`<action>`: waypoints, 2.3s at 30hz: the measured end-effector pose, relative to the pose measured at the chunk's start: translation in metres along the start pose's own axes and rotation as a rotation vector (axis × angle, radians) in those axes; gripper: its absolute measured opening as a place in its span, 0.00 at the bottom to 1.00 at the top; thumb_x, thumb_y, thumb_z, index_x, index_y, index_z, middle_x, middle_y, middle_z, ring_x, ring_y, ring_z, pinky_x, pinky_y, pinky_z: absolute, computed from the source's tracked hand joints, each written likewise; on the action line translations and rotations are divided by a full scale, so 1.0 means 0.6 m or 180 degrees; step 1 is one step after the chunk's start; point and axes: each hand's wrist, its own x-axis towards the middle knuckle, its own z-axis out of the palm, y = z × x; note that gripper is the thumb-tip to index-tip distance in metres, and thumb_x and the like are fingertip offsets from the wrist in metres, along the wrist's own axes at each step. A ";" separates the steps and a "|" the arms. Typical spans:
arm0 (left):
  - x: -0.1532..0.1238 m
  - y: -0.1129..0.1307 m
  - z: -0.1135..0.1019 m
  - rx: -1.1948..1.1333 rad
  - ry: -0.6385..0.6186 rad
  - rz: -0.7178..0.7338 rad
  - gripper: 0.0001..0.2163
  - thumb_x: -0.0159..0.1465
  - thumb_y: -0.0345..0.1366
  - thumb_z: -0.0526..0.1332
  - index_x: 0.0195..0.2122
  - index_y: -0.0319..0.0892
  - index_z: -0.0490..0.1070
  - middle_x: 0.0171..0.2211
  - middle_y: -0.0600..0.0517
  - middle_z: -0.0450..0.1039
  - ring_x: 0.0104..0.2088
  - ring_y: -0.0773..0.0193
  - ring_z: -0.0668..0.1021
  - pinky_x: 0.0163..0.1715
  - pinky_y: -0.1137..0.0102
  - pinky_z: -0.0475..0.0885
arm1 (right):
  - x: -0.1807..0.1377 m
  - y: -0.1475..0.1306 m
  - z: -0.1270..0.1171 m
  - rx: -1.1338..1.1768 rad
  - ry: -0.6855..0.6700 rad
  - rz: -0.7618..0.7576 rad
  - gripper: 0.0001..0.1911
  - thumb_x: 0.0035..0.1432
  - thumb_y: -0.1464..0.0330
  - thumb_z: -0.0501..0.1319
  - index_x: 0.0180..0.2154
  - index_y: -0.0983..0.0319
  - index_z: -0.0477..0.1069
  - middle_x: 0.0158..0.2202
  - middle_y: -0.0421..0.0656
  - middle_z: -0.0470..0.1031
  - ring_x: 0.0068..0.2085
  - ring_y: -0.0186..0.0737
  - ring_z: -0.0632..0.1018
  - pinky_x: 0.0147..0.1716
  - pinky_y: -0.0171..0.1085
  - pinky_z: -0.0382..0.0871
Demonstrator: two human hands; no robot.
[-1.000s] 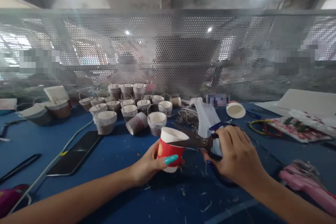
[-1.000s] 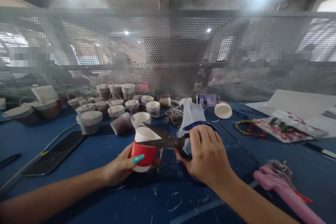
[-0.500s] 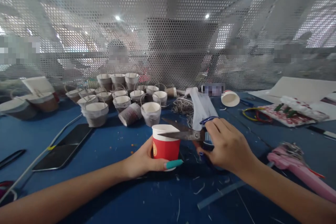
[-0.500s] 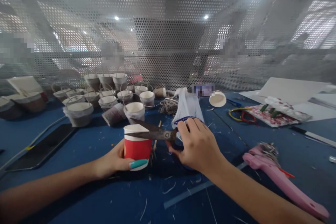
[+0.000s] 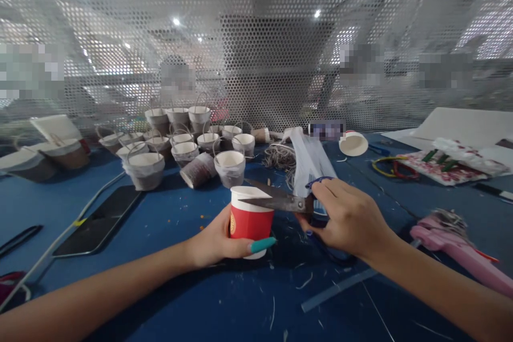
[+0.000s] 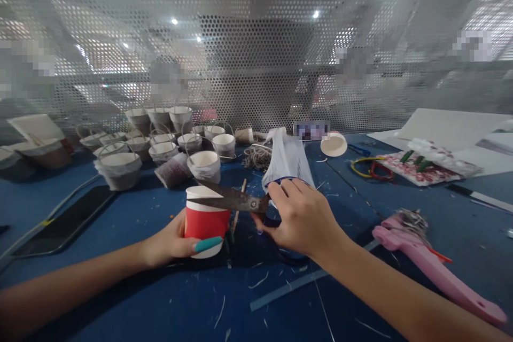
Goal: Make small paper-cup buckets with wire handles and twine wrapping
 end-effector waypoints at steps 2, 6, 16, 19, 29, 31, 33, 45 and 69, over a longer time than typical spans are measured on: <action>0.000 -0.001 -0.001 0.0003 -0.0004 0.0026 0.27 0.47 0.44 0.73 0.44 0.40 0.66 0.36 0.51 0.71 0.34 0.68 0.73 0.34 0.73 0.70 | 0.001 0.000 -0.001 -0.0004 0.0013 -0.0014 0.15 0.58 0.59 0.55 0.27 0.63 0.66 0.23 0.44 0.69 0.26 0.40 0.71 0.25 0.36 0.62; -0.001 -0.004 -0.003 -0.0021 -0.0026 0.0057 0.25 0.49 0.41 0.72 0.45 0.40 0.66 0.36 0.51 0.72 0.34 0.68 0.73 0.35 0.73 0.70 | 0.002 0.003 -0.001 0.0017 0.0066 -0.0047 0.17 0.58 0.58 0.55 0.27 0.64 0.67 0.22 0.44 0.70 0.26 0.40 0.71 0.25 0.36 0.62; -0.001 -0.003 -0.003 -0.0160 0.0071 -0.0034 0.25 0.47 0.39 0.73 0.44 0.39 0.68 0.36 0.49 0.73 0.34 0.64 0.74 0.35 0.70 0.71 | 0.003 0.005 -0.004 -0.0045 0.0118 -0.0087 0.18 0.58 0.57 0.56 0.24 0.63 0.66 0.20 0.42 0.69 0.23 0.37 0.70 0.23 0.35 0.60; -0.001 -0.004 -0.001 -0.0236 0.0137 -0.0062 0.22 0.48 0.36 0.72 0.43 0.39 0.69 0.35 0.49 0.73 0.33 0.66 0.75 0.34 0.71 0.71 | 0.007 0.006 -0.008 -0.0052 0.0139 -0.0116 0.17 0.57 0.58 0.57 0.23 0.62 0.66 0.19 0.41 0.69 0.23 0.35 0.70 0.23 0.34 0.59; 0.001 0.009 0.009 -0.0226 0.0325 -0.0114 0.23 0.47 0.41 0.73 0.41 0.38 0.70 0.32 0.50 0.74 0.30 0.66 0.74 0.31 0.72 0.70 | 0.008 0.010 -0.013 -0.0281 0.0203 -0.0216 0.19 0.58 0.58 0.57 0.20 0.63 0.64 0.16 0.39 0.67 0.19 0.31 0.68 0.20 0.33 0.55; 0.003 0.010 0.009 -0.0218 0.0379 -0.0126 0.23 0.46 0.42 0.73 0.40 0.38 0.70 0.32 0.50 0.73 0.30 0.66 0.74 0.30 0.72 0.70 | 0.008 0.011 -0.014 -0.0300 0.0198 -0.0232 0.19 0.59 0.59 0.57 0.20 0.63 0.64 0.16 0.39 0.66 0.19 0.31 0.68 0.20 0.33 0.55; 0.004 0.011 0.008 -0.0212 0.0380 -0.0071 0.23 0.46 0.42 0.73 0.40 0.38 0.70 0.32 0.50 0.73 0.30 0.66 0.74 0.30 0.72 0.70 | 0.009 0.011 -0.014 -0.0341 0.0208 -0.0222 0.20 0.59 0.59 0.57 0.20 0.63 0.64 0.16 0.39 0.66 0.19 0.31 0.67 0.20 0.33 0.54; 0.005 0.025 0.022 0.0263 0.0371 0.0184 0.21 0.50 0.41 0.70 0.43 0.40 0.67 0.33 0.50 0.72 0.31 0.65 0.73 0.31 0.71 0.69 | 0.008 0.002 -0.014 -0.0646 -0.0056 -0.0124 0.22 0.57 0.52 0.55 0.26 0.64 0.71 0.20 0.43 0.67 0.24 0.38 0.67 0.24 0.36 0.54; 0.005 0.020 0.027 0.0505 0.0310 0.0248 0.26 0.51 0.46 0.69 0.46 0.40 0.64 0.35 0.50 0.70 0.31 0.65 0.71 0.33 0.69 0.68 | 0.005 -0.018 -0.014 -0.0511 -0.0086 0.0052 0.18 0.56 0.55 0.56 0.27 0.64 0.70 0.20 0.43 0.68 0.25 0.40 0.69 0.26 0.36 0.58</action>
